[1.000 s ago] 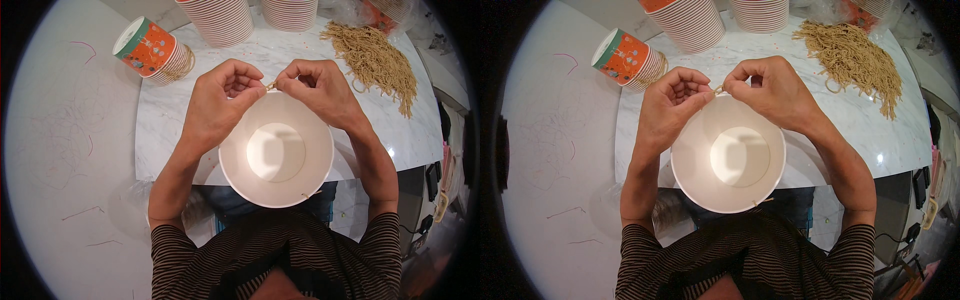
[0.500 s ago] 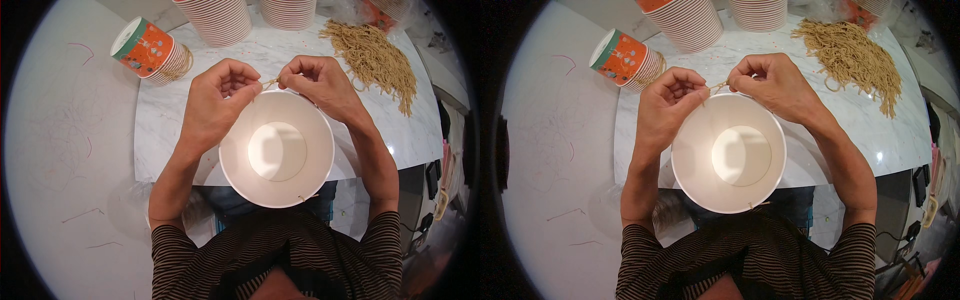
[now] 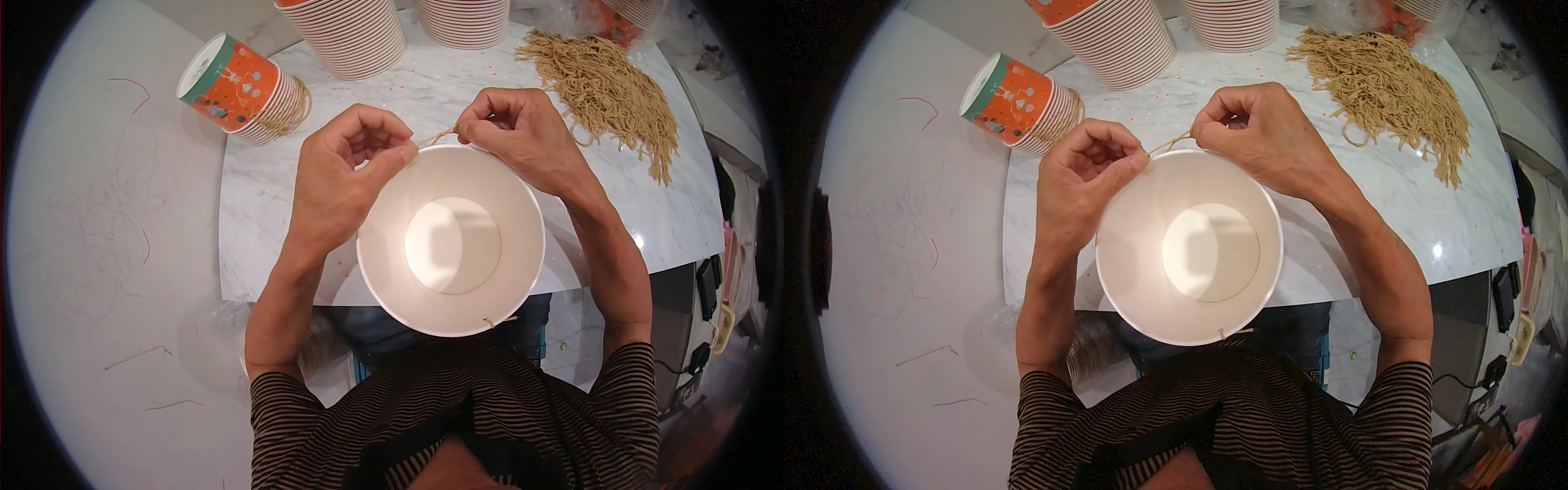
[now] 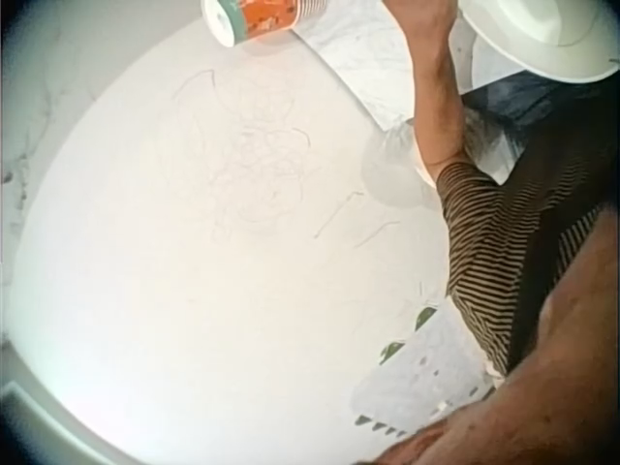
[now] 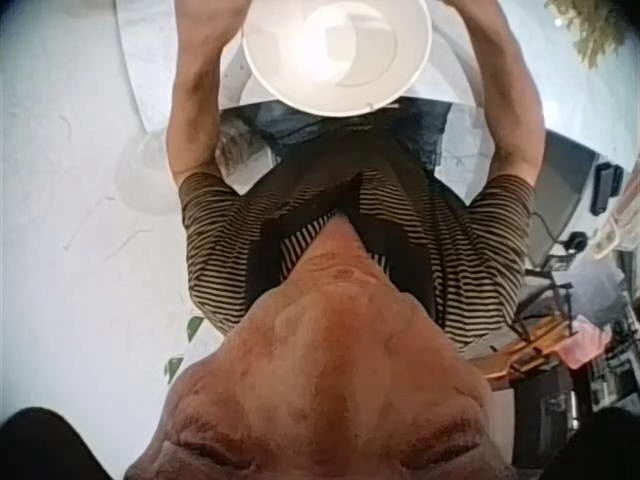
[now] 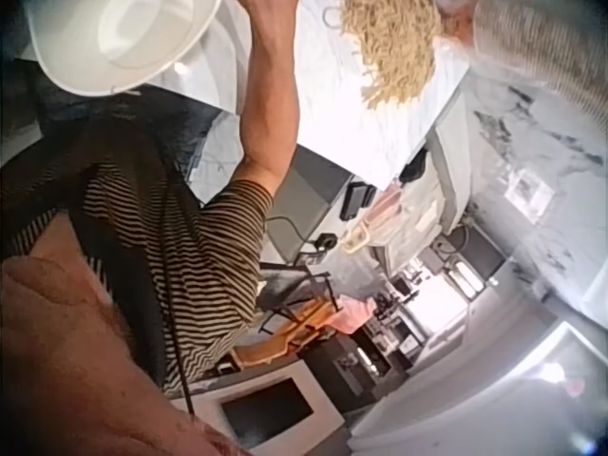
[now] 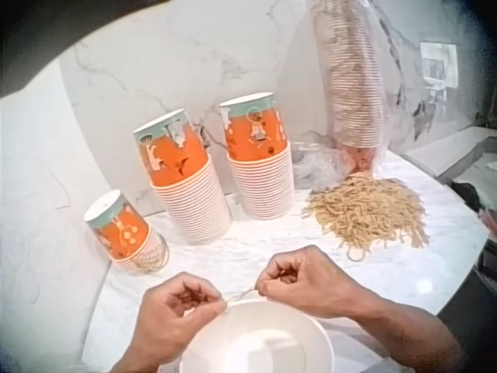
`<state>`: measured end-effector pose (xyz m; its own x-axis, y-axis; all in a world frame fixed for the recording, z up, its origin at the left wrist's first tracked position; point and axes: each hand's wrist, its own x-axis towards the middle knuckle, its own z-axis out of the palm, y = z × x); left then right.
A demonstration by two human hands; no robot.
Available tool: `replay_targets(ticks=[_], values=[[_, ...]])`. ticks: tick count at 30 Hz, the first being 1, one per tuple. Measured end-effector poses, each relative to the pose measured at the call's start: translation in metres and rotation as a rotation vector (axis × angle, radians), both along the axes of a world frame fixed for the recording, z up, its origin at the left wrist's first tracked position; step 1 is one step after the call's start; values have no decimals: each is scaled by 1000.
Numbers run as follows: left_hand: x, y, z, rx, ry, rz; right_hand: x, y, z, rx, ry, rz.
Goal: Attaching rubber bands to the rims of paper cups for assembly or packaging.
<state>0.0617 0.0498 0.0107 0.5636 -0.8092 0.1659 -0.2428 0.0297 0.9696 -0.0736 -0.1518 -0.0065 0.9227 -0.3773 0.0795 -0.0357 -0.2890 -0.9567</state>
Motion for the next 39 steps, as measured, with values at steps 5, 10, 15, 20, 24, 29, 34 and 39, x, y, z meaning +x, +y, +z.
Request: replay_targets(ticks=[5, 10, 15, 20, 24, 29, 34, 39], values=[[0, 2, -1, -7, 0, -20, -1, 1, 6, -33, 33, -27], [2, 3, -4, -12, 64, -16, 0, -8, 3, 212, -16, 96], [8, 6, -7, -19, 103, -4, -1, -18, 3, 364, -16, 168], [9, 7, -7, 0, 89, -17, 2, -23, -5, 517, -79, 223], [9, 7, -4, 32, 39, -80, 2, -23, -5, 573, -99, 220], [9, -7, 3, 35, -46, -99, 3, -22, -6, 626, -161, 207], [7, -27, 9, 155, -42, -140, 4, -20, -6, 595, -192, 197], [1, -34, 15, 255, -33, -142, 2, -20, -6, 569, -226, 154]])
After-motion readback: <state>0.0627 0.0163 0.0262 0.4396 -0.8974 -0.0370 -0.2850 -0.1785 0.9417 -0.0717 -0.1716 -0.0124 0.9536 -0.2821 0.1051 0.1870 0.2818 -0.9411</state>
